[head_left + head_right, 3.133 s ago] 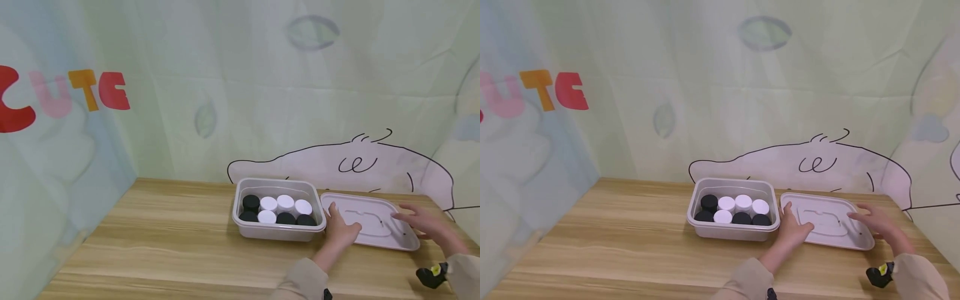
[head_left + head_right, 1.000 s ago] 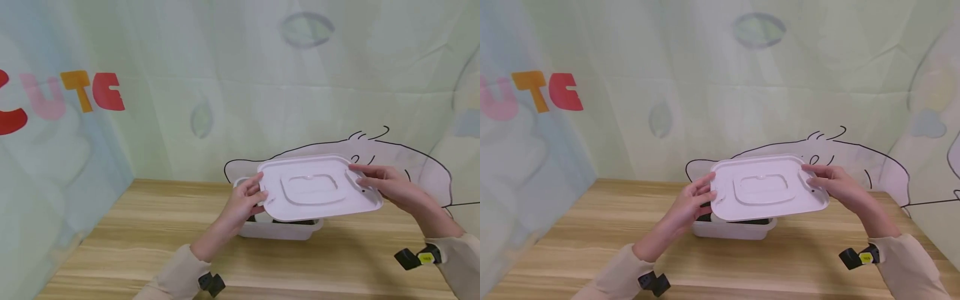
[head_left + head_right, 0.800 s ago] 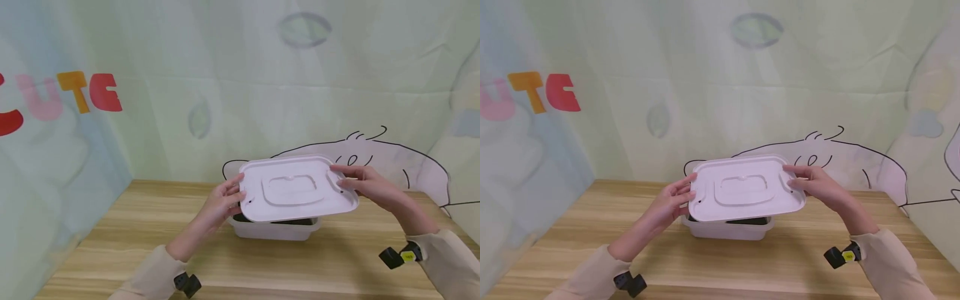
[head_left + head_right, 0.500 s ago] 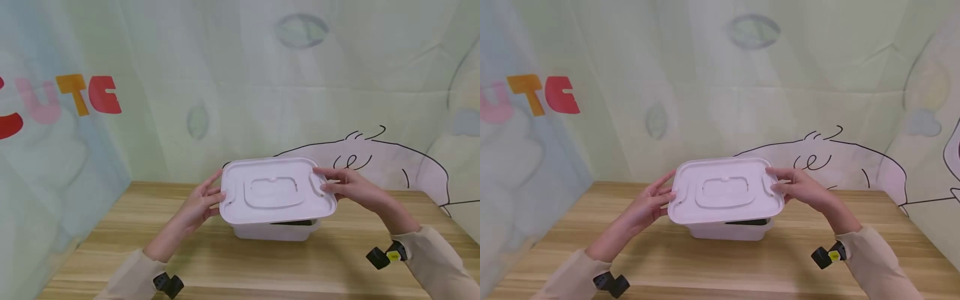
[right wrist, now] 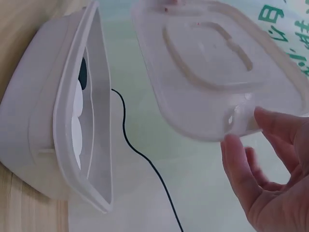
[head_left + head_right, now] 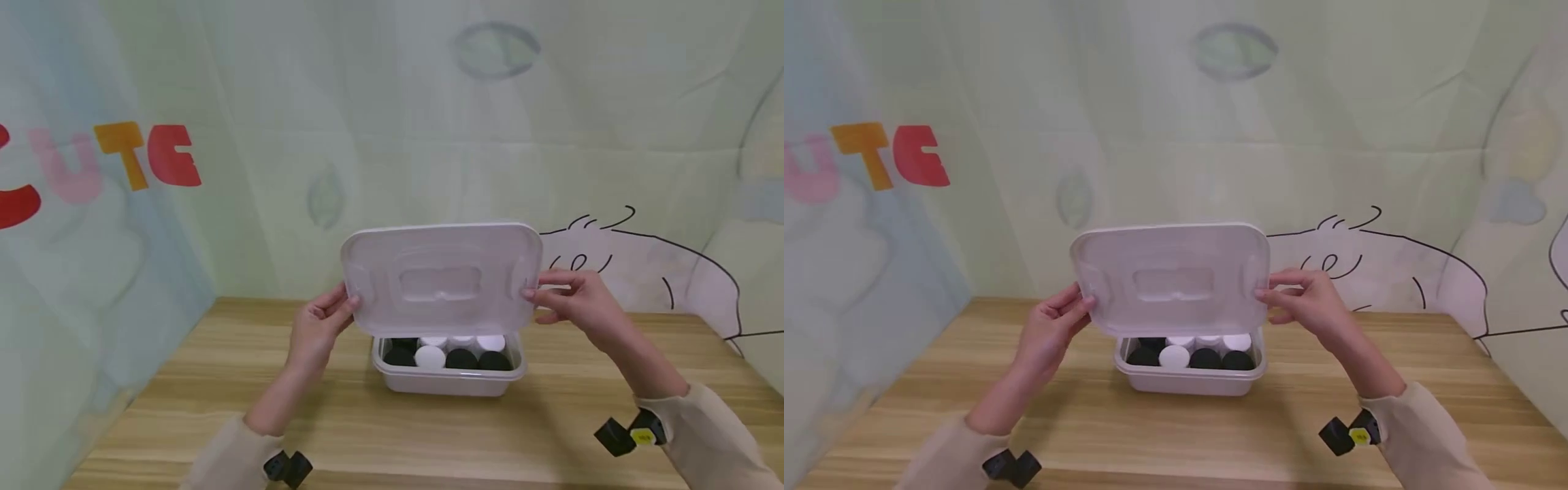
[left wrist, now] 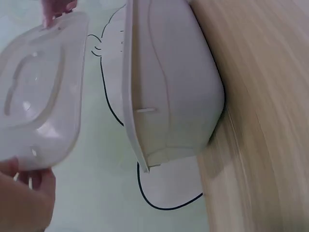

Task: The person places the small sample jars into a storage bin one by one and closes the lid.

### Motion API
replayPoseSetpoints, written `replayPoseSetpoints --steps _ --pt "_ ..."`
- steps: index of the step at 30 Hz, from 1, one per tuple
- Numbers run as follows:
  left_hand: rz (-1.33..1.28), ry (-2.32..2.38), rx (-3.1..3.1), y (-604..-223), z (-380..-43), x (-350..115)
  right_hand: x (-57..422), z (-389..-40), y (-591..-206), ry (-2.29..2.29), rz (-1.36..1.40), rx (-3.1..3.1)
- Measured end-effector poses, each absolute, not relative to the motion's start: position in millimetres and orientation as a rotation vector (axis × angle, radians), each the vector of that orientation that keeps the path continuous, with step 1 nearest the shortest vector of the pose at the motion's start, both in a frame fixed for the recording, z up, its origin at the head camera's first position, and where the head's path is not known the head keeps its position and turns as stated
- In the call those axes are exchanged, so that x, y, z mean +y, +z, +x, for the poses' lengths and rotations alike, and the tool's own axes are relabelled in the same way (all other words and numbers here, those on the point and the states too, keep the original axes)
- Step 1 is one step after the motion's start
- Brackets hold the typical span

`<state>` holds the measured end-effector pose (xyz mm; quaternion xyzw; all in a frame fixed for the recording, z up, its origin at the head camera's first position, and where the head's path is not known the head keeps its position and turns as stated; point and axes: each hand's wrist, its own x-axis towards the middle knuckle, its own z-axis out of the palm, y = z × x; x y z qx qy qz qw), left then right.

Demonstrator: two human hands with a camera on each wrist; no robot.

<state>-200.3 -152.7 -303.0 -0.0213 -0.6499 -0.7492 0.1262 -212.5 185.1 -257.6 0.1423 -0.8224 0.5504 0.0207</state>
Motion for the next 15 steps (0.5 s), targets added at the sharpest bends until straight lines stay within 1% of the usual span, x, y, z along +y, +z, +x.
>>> replayPoseSetpoints --steps 3,6,11,15 --pt "0.000 -1.962 -1.902 -306.9 -201.6 -149.8 181.3 -207.6 -257.1 1.633 0.492 -2.500" --pt "-0.026 -1.909 -1.881 -309.6 -200.5 -148.9 178.1 -204.3 -257.5 1.503 0.534 -2.440" --pt "-0.186 -2.218 -1.788 -305.6 -193.6 -147.7 178.9 -204.5 -259.4 1.440 0.548 -2.331" --pt "-0.184 -2.406 -1.743 -300.9 -190.5 -146.4 183.7 -206.2 -261.7 1.460 0.575 -2.285"
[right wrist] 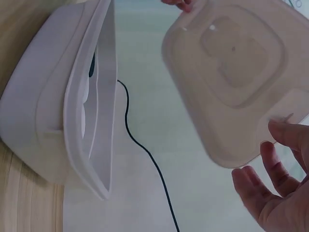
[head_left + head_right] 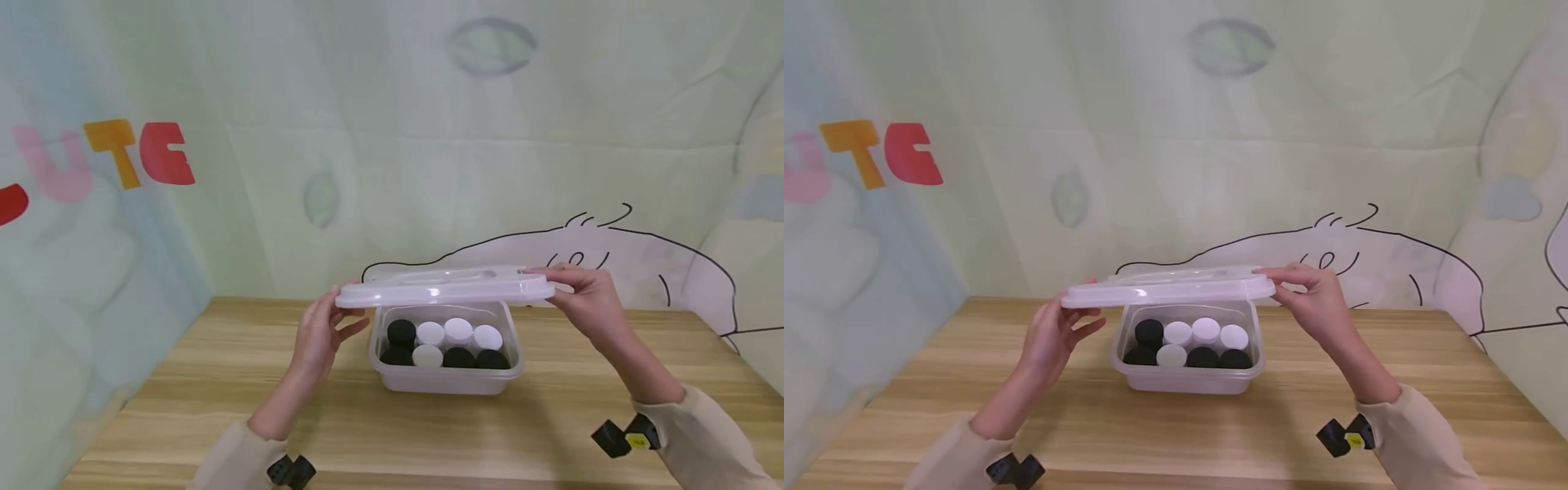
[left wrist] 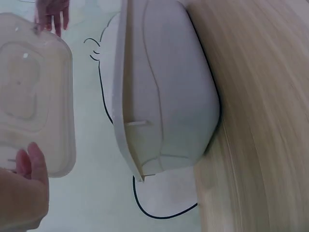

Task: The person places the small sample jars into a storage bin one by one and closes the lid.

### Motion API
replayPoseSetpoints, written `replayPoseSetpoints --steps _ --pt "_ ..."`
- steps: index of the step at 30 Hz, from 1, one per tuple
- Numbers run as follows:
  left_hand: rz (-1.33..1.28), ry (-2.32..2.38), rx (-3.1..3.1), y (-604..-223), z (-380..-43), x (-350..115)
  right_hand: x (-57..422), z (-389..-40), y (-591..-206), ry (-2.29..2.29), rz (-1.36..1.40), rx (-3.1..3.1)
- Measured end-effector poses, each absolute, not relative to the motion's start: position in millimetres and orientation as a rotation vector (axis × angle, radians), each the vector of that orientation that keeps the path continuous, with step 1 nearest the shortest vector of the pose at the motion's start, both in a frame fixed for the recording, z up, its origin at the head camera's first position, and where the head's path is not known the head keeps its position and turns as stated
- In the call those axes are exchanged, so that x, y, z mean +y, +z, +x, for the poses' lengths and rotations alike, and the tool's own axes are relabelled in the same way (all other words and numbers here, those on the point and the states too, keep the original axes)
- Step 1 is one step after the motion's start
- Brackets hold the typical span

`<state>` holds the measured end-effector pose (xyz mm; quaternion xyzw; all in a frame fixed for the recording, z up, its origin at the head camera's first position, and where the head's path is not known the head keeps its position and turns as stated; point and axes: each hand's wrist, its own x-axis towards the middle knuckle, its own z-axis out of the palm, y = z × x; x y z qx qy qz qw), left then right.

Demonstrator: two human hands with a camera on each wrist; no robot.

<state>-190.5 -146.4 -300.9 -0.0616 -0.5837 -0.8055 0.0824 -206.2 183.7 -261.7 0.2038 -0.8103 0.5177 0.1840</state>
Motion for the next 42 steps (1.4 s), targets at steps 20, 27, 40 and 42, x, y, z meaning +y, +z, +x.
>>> replayPoseSetpoints --steps 20,27,40,42 --pt "-0.138 -2.113 -2.343 -304.5 -201.9 -150.7 195.9 -212.4 -273.8 1.498 0.487 -2.668" --pt "-0.103 -2.034 -2.392 -311.3 -211.6 -152.6 190.5 -221.2 -281.7 1.516 0.486 -2.706" --pt "-0.113 -1.963 -2.488 -330.1 -227.6 -152.8 187.3 -232.0 -300.4 1.487 0.531 -2.772" --pt "-0.110 -1.928 -2.515 -332.3 -229.0 -153.0 186.7 -233.6 -303.2 1.495 0.537 -2.773"
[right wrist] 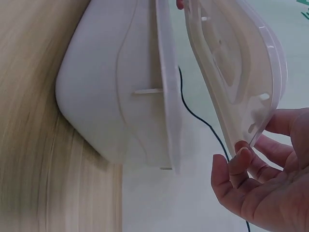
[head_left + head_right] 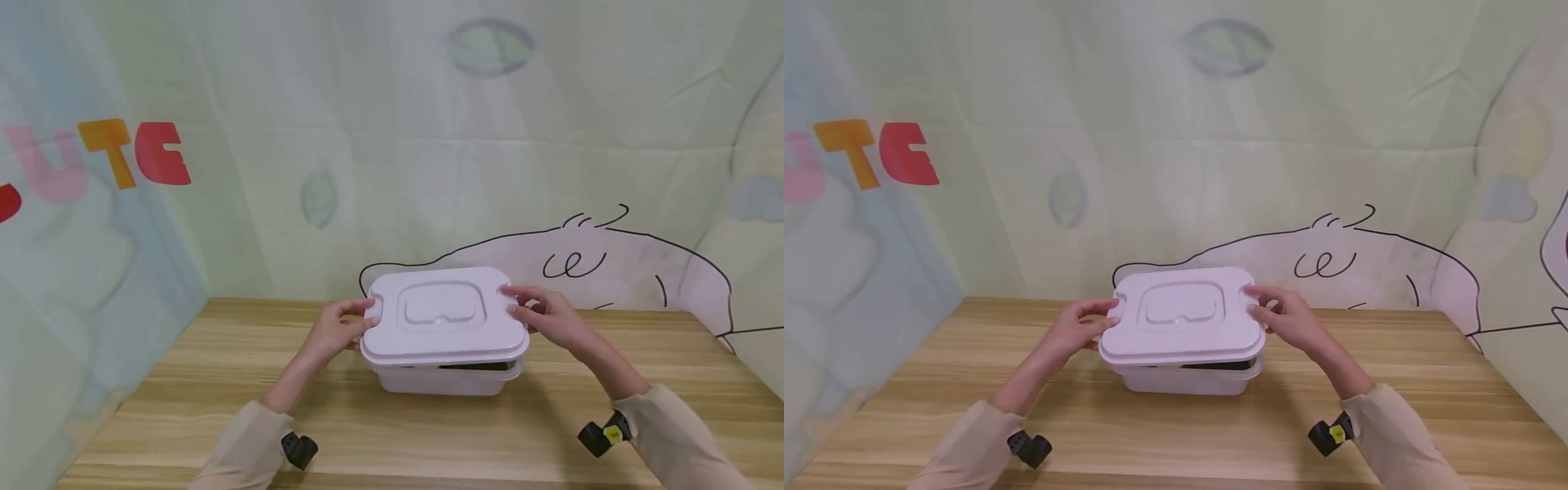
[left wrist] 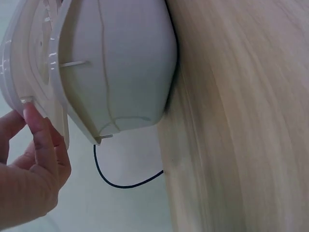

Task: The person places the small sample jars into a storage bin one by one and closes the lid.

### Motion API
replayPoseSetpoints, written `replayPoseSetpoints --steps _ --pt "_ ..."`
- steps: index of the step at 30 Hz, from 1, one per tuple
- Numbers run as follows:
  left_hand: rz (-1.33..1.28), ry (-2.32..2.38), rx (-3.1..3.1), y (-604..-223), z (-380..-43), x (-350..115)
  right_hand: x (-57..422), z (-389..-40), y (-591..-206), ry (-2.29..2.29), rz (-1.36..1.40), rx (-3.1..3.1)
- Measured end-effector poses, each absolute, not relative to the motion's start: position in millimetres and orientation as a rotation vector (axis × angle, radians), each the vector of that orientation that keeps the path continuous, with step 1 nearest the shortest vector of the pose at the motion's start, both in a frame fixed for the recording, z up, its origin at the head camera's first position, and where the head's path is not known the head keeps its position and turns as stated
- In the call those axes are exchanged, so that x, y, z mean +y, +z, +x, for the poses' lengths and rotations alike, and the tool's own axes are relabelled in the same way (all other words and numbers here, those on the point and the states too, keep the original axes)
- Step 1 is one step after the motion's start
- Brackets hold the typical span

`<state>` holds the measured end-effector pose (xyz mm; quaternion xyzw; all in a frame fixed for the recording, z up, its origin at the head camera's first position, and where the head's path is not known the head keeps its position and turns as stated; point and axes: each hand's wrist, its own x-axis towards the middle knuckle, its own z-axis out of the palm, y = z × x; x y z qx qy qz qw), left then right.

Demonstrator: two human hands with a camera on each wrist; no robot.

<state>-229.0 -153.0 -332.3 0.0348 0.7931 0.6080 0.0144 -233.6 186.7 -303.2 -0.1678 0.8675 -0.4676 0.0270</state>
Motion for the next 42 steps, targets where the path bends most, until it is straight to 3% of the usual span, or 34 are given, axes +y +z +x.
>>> replayPoseSetpoints --steps 21,42 --pt "0.054 1.697 2.635 -348.7 -236.9 -151.6 180.6 -243.8 -323.9 -1.357 -0.504 2.690" --pt "0.157 1.535 2.744 -342.6 -237.6 -141.5 188.1 -245.5 -336.0 -1.306 -0.529 2.707"
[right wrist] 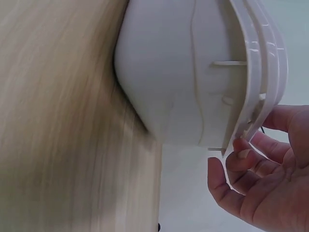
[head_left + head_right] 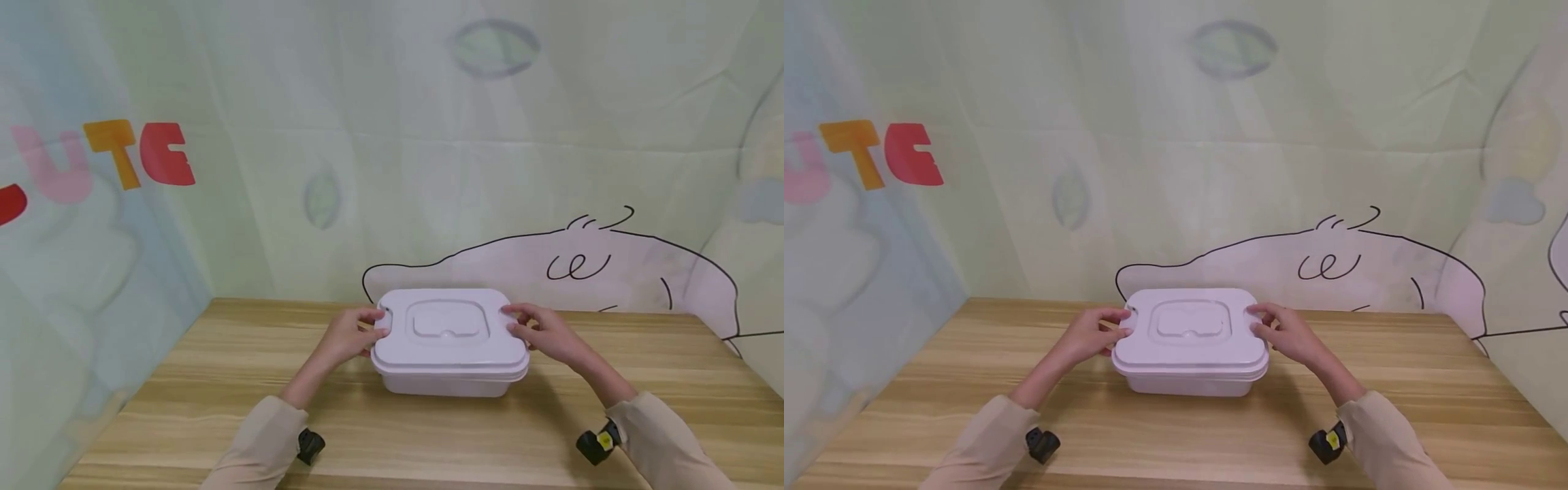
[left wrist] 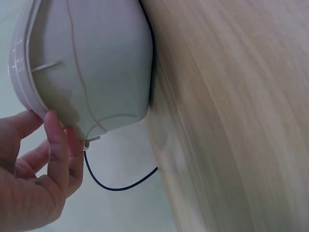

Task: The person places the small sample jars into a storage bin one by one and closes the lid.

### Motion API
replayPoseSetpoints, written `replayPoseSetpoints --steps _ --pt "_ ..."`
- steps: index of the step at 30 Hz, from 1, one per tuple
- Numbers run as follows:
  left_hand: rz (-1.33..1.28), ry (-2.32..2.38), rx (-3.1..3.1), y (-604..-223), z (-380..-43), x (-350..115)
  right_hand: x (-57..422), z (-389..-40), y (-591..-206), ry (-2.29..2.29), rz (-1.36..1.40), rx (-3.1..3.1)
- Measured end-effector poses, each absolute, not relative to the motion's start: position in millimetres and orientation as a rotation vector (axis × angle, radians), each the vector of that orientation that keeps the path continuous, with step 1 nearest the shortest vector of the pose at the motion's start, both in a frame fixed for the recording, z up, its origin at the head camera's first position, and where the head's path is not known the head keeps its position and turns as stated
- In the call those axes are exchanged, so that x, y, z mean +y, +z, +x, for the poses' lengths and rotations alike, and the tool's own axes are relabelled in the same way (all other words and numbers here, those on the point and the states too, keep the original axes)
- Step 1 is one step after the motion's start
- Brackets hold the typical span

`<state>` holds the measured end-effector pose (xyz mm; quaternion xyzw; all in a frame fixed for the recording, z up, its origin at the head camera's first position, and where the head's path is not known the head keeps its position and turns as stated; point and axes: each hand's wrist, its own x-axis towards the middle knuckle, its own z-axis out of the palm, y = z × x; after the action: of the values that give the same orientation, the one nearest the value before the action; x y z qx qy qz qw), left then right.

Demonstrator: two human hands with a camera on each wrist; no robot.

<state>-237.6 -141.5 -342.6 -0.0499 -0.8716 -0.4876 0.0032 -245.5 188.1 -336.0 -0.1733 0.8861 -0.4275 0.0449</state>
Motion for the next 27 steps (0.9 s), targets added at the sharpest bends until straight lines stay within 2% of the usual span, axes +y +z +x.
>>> replayPoseSetpoints --steps 12,21,27 --pt "-0.193 -1.532 -2.727 -340.9 -231.3 -141.1 190.6 -244.3 -342.5 -1.213 -0.590 2.783" --pt "-0.140 -1.535 -2.720 -345.0 -233.6 -140.8 190.4 -242.8 -348.7 -1.241 -0.595 2.810" --pt "-0.203 -1.589 -2.722 -347.4 -234.7 -147.2 198.5 -243.9 -348.5 -1.306 -0.559 2.704"
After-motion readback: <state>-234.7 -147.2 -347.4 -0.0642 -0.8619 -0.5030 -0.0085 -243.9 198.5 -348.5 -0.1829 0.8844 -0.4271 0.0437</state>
